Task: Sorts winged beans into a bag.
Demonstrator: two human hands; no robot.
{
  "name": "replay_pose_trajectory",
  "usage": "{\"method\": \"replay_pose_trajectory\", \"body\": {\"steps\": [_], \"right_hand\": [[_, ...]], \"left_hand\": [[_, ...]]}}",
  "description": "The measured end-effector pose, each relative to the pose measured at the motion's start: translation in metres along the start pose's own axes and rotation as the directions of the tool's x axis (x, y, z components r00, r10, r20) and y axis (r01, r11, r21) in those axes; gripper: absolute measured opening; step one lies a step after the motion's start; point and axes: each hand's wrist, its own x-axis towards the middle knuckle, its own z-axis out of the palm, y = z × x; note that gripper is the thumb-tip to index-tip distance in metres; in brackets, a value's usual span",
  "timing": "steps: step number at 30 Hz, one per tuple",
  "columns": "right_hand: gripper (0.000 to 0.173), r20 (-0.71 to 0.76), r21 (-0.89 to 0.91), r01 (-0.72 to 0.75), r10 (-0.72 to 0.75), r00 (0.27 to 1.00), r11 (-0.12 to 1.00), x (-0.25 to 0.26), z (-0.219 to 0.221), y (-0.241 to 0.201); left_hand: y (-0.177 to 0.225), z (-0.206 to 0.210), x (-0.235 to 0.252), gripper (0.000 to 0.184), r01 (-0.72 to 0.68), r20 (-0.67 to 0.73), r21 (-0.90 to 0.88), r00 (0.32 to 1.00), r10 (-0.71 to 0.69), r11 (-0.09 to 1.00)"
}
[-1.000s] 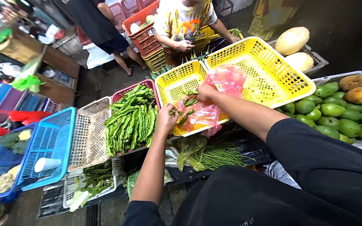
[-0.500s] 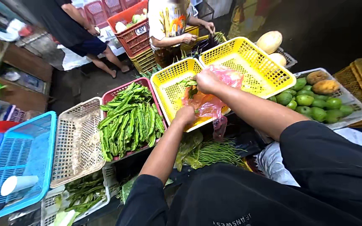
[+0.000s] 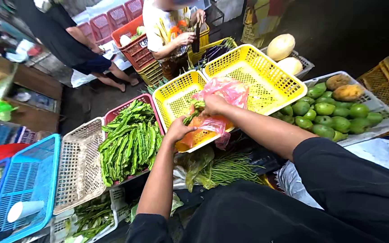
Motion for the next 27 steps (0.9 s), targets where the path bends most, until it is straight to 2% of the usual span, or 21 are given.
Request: {"method": "replay_pose_trajectory", "body": {"steps": [1,3,5,8,10,14,16,18,21,25,27], "right_hand": [[0.05,0.008,-0.001,-0.017,0.017,1.0,1.0,0.0,0.005,-0.001],[0.038,0.022,-0.017,-0.021,0.021,1.0,1.0,-0.003,0.01,0.0],[0.029,0.019,-0.02,0.006,-0.006,1.0,1.0,-0.006,0.008,0.0],[0.029,0.0,-0.011,0.054,-0.054,0.999,0.998,-0.007,-0.014,0.004],[0.03,-0.004,-0.001,0.048,-0.048,0.999,0.999,-0.012,-0.028,0.011],[0.034,-0.04,0.058,0.028,-0.026,0.999,0.998,-0.024,-0.046,0.032],[0.038,-0.054,0.136,0.04,-0.032,0.998,0.99,-0.024,-0.044,0.046],[0.035,-0.042,0.236,0.033,-0.024,0.999,0.971,-0.025,-0.042,0.057],[0.034,-0.051,0.387,0.033,-0.014,0.999,0.922,-0.024,-0.033,0.073],[0.031,-0.068,0.554,0.031,0.008,0.998,0.832,-0.031,-0.027,0.08],[0.046,-0.1,0.541,0.041,0.016,0.995,0.84,-0.036,-0.02,0.074]], "left_hand": [[0.002,-0.007,-0.001,0.047,0.003,-0.073,-0.025,0.997,-0.005,1.0],[0.007,-0.01,0.002,0.037,0.003,-0.21,-0.083,0.977,-0.021,0.997],[0.016,-0.004,0.004,0.026,-0.017,-0.291,-0.148,0.956,-0.027,0.989],[0.039,0.008,0.012,0.017,-0.04,-0.227,-0.217,0.974,-0.011,0.975],[0.049,0.017,0.024,0.017,-0.002,-0.168,-0.203,0.985,-0.033,0.979],[0.035,0.041,0.092,0.023,0.104,-0.253,-0.186,0.956,-0.15,0.977],[0.038,0.058,0.112,0.026,0.16,-0.243,-0.181,0.949,-0.202,0.97],[0.046,0.074,0.124,0.031,0.201,-0.209,-0.101,0.953,-0.218,0.974],[0.058,0.091,0.132,0.035,0.251,-0.249,0.017,0.939,-0.239,0.968],[0.064,0.103,0.136,0.053,0.323,-0.285,0.168,0.92,-0.267,0.932],[0.058,0.104,0.134,0.056,0.33,-0.288,0.181,0.919,-0.271,0.926]]}}
